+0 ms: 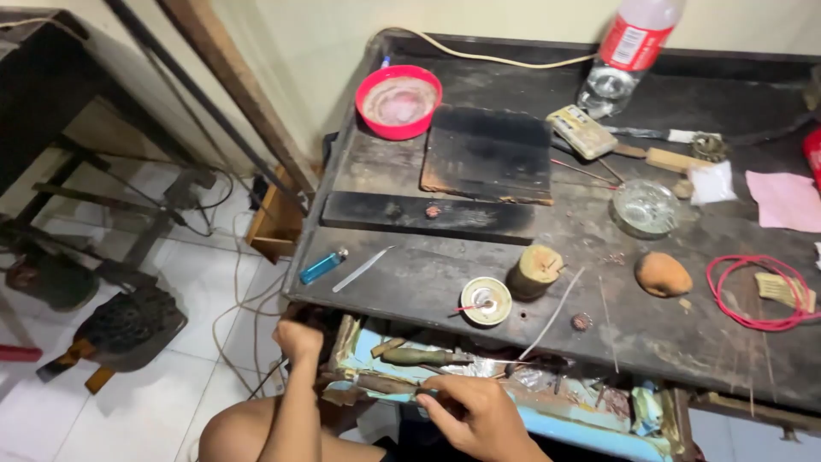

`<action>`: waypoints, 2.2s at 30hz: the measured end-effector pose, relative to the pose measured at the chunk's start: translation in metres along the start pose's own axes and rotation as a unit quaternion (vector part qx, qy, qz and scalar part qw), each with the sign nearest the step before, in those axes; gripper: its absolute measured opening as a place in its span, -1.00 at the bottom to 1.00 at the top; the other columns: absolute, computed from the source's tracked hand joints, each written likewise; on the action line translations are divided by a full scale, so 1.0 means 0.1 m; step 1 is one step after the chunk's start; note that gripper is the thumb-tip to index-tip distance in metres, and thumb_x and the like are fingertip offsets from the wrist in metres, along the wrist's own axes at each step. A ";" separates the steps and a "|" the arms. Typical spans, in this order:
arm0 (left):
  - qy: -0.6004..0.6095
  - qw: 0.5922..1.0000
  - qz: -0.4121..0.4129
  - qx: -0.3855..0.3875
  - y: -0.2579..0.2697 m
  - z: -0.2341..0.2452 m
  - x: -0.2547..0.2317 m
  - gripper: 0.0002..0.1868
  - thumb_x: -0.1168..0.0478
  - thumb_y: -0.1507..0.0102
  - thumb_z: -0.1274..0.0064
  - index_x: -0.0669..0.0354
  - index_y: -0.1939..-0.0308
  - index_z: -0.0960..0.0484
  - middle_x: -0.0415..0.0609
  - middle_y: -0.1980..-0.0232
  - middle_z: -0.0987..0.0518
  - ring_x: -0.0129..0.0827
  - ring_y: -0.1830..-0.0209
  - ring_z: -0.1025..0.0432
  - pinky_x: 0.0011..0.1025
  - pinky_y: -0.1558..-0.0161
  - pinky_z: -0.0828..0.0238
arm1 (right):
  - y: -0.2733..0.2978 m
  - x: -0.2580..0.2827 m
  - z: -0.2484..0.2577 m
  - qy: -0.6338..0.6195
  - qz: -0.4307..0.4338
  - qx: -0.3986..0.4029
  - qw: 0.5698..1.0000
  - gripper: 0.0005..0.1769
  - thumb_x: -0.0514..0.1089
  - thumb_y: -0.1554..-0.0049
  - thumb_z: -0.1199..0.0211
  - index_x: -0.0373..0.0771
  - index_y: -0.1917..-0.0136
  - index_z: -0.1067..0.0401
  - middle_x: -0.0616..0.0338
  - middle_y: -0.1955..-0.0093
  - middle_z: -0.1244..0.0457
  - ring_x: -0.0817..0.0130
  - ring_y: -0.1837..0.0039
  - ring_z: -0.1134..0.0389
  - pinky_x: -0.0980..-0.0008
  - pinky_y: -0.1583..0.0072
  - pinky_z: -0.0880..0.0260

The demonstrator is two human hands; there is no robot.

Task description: Using a blowtorch to heat and solder a small metal jewelry component on a soldering block at a workbench.

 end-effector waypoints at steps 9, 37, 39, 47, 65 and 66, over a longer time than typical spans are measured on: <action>0.129 0.987 0.080 -0.050 0.25 -0.01 -0.11 -0.47 0.09 -0.21 0.31 0.05 -0.23 -0.47 0.12 -0.26 -0.49 -0.04 -0.09 -0.45 -0.30 -0.09 -0.51 | 0.02 0.05 0.05 0.019 0.057 -0.011 0.998 -0.91 -0.10 -0.21 -0.30 -0.14 0.07 -0.52 0.29 0.36 -0.35 0.39 0.40 -0.33 0.43 0.30 -0.32; -0.543 0.691 -0.475 0.047 0.39 -0.14 -0.46 -0.51 -0.19 -0.19 -0.16 0.17 0.22 -0.81 0.17 0.18 -0.73 0.13 0.14 -0.60 -0.17 0.06 -0.43 | 0.95 -0.43 1.37 0.150 -0.060 -0.357 0.920 -0.94 -0.21 -0.03 -0.37 -0.21 0.27 -0.56 0.38 0.42 -0.36 0.66 0.51 -0.12 0.65 0.39 -0.16; 0.175 0.943 -0.008 0.285 0.22 -0.24 -0.30 -0.57 0.07 -0.34 0.51 0.00 0.04 -0.55 0.19 -0.21 -0.59 0.06 -0.14 -0.48 -0.14 -0.06 -0.34 | 0.85 -0.39 1.29 0.152 -0.010 -0.328 0.932 -0.90 -0.23 -0.02 -0.39 -0.25 0.31 -0.53 0.28 0.35 -0.42 0.59 0.45 -0.29 0.58 0.35 -0.35; -0.431 0.843 -0.312 0.082 0.74 0.07 -0.66 -0.65 0.22 -0.15 -0.19 0.30 0.02 -0.73 0.38 -0.02 -0.61 0.28 -0.13 -0.36 0.05 -0.03 -0.44 | 0.88 -0.45 1.24 0.152 -0.035 -0.306 0.939 -0.91 -0.17 -0.04 -0.38 -0.21 0.26 -0.56 0.33 0.32 -0.44 0.57 0.43 -0.30 0.55 0.30 -0.39; -0.522 0.749 -0.377 0.156 0.49 -0.02 -0.71 -0.53 0.13 -0.13 -0.10 0.25 -0.08 -0.65 0.30 -0.07 -0.66 0.34 -0.10 -0.49 -0.11 -0.17 -0.47 | 0.96 -0.59 1.12 0.175 -0.117 -0.304 0.929 -0.89 -0.10 0.02 -0.44 -0.14 0.23 -0.60 0.32 0.36 -0.43 0.61 0.41 -0.30 0.53 0.24 -0.37; -0.519 0.758 -0.357 0.167 0.45 -0.01 -0.67 -0.44 0.19 -0.12 -0.12 0.31 -0.19 -0.57 0.32 -0.14 -0.62 0.35 -0.21 -0.43 -0.14 -0.25 -0.43 | 0.98 -0.61 1.11 0.160 -0.182 -0.307 0.920 -0.87 -0.08 0.03 -0.45 -0.16 0.25 -0.63 0.26 0.39 -0.44 0.60 0.40 -0.33 0.49 0.26 -0.38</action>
Point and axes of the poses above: each hand's wrist, its own y-axis away from the middle knuckle, its own z-axis out of the back of the hand, x = y × z, the point moved 4 cm from there along -y, towards the middle knuckle
